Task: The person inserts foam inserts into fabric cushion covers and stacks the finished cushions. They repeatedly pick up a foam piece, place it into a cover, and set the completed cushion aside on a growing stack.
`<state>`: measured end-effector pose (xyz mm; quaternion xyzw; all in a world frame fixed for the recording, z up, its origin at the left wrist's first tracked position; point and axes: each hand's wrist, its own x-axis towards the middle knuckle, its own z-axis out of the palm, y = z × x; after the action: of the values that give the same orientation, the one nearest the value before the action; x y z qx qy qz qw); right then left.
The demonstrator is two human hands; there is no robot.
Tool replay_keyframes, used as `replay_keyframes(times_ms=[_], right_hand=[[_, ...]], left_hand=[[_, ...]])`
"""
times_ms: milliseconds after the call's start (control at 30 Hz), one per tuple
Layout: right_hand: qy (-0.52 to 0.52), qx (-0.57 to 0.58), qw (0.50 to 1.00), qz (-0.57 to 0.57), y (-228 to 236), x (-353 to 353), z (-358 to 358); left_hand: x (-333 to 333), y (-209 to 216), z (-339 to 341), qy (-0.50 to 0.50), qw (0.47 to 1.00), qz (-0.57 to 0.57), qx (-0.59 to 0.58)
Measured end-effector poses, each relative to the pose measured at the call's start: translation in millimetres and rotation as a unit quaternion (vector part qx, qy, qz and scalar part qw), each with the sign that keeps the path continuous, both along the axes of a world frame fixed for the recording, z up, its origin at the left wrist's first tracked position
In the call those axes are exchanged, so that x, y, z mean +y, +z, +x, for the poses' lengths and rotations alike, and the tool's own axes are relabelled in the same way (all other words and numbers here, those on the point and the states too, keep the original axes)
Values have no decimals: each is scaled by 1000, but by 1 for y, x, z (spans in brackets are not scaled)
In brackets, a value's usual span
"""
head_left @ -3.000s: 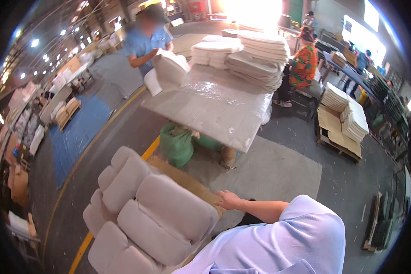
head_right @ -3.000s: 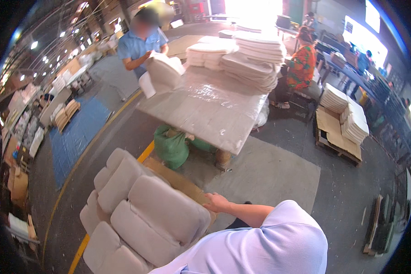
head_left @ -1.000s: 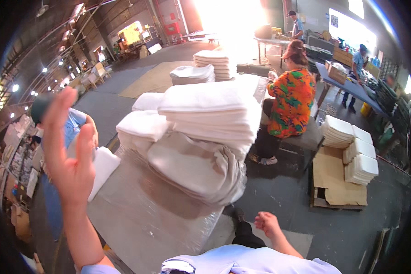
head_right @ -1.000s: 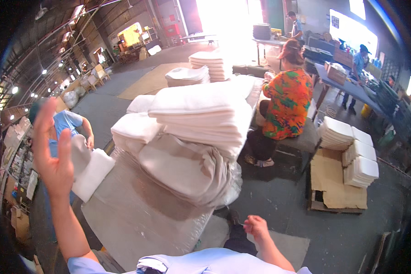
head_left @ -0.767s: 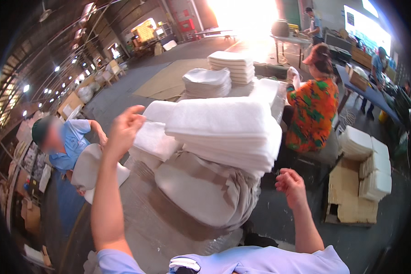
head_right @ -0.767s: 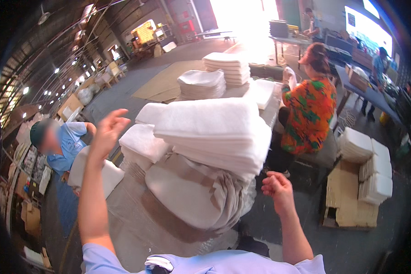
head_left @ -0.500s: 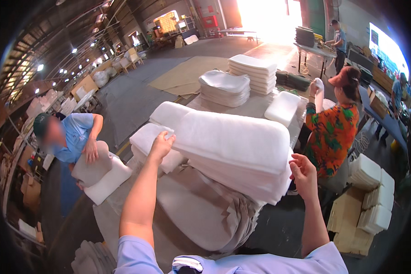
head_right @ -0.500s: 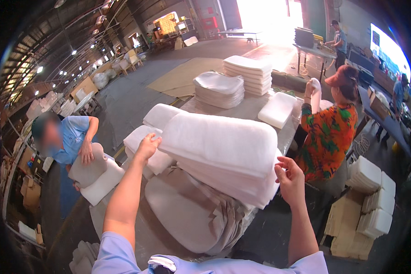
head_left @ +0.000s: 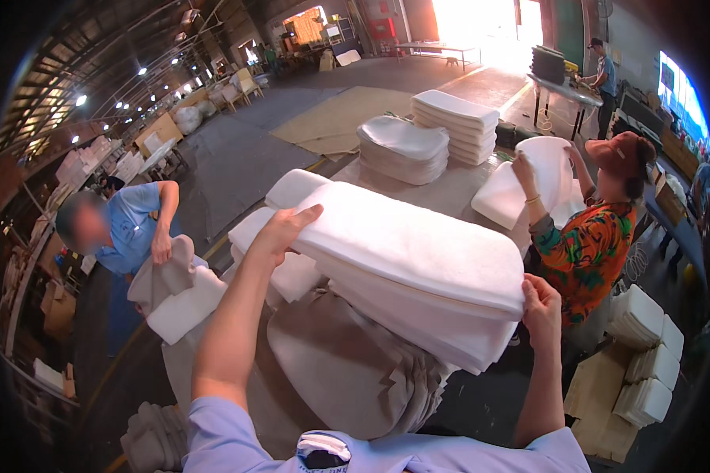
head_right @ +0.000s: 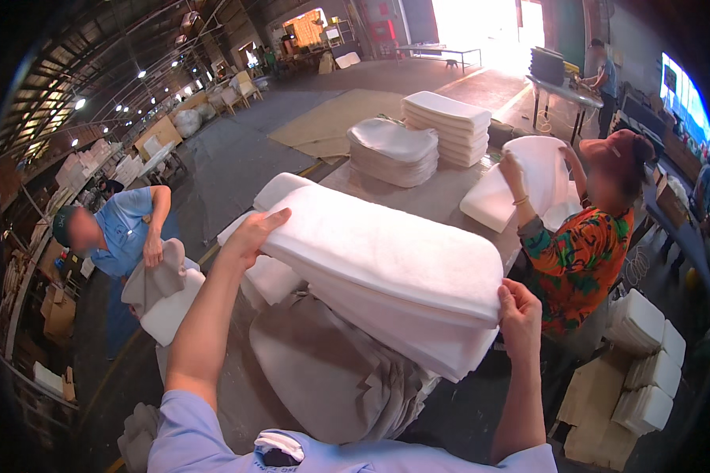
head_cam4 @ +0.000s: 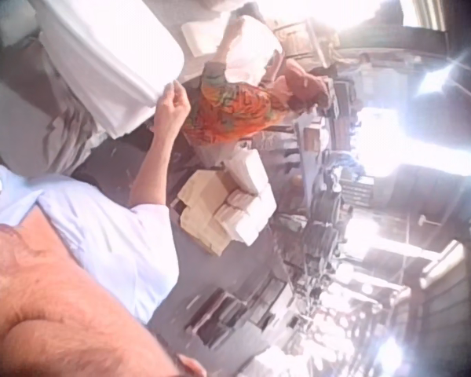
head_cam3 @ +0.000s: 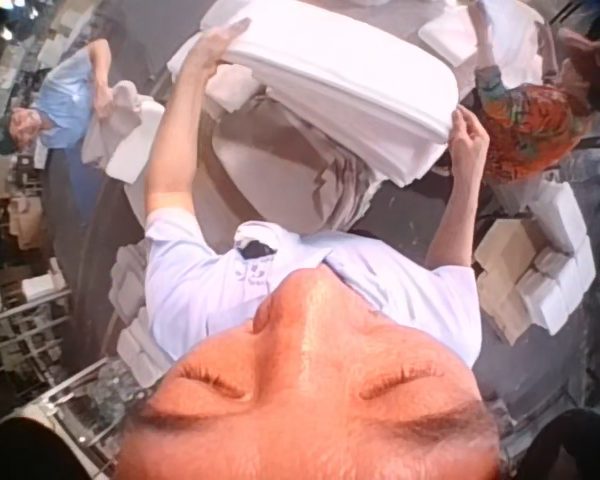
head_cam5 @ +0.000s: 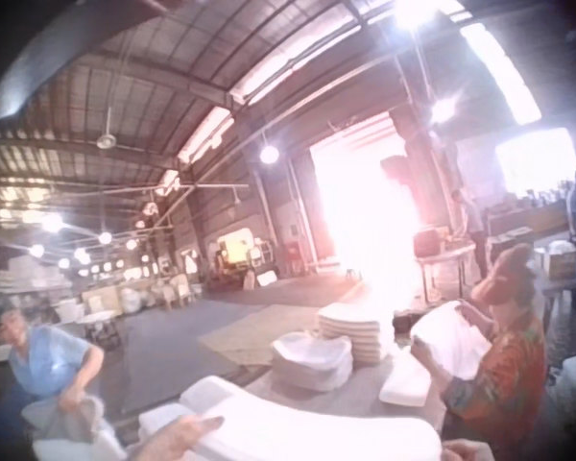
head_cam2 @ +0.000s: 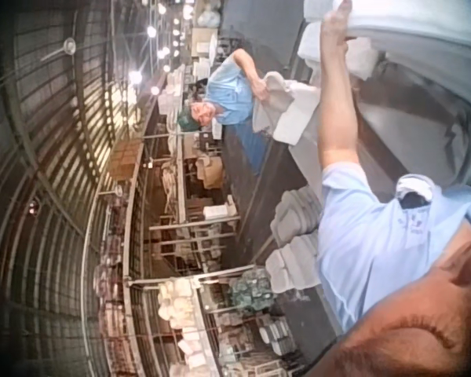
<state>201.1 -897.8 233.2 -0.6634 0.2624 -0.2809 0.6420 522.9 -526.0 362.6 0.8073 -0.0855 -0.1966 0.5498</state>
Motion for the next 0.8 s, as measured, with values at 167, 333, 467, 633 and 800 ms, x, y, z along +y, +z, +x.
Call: replay_keyframes(times_ms=[167, 333, 467, 633, 800], right_hand=[[27, -43, 998, 36, 26, 31, -16], [146, -43, 984, 95, 37, 106, -31], [308, 30, 942, 128, 9, 195, -36], [411, 202, 883, 99, -46, 313, -58], [467, 261, 836, 122, -92, 426, -86]], left_hand=[[70, 1, -77, 33, 975, -149, -161], [196, -48, -189, 179, 923, -262, -219], [317, -135, -311, 305, 897, -257, -188], [416, -212, -475, 470, 858, -197, -61], [506, -247, -579, 566, 804, -185, -1]])
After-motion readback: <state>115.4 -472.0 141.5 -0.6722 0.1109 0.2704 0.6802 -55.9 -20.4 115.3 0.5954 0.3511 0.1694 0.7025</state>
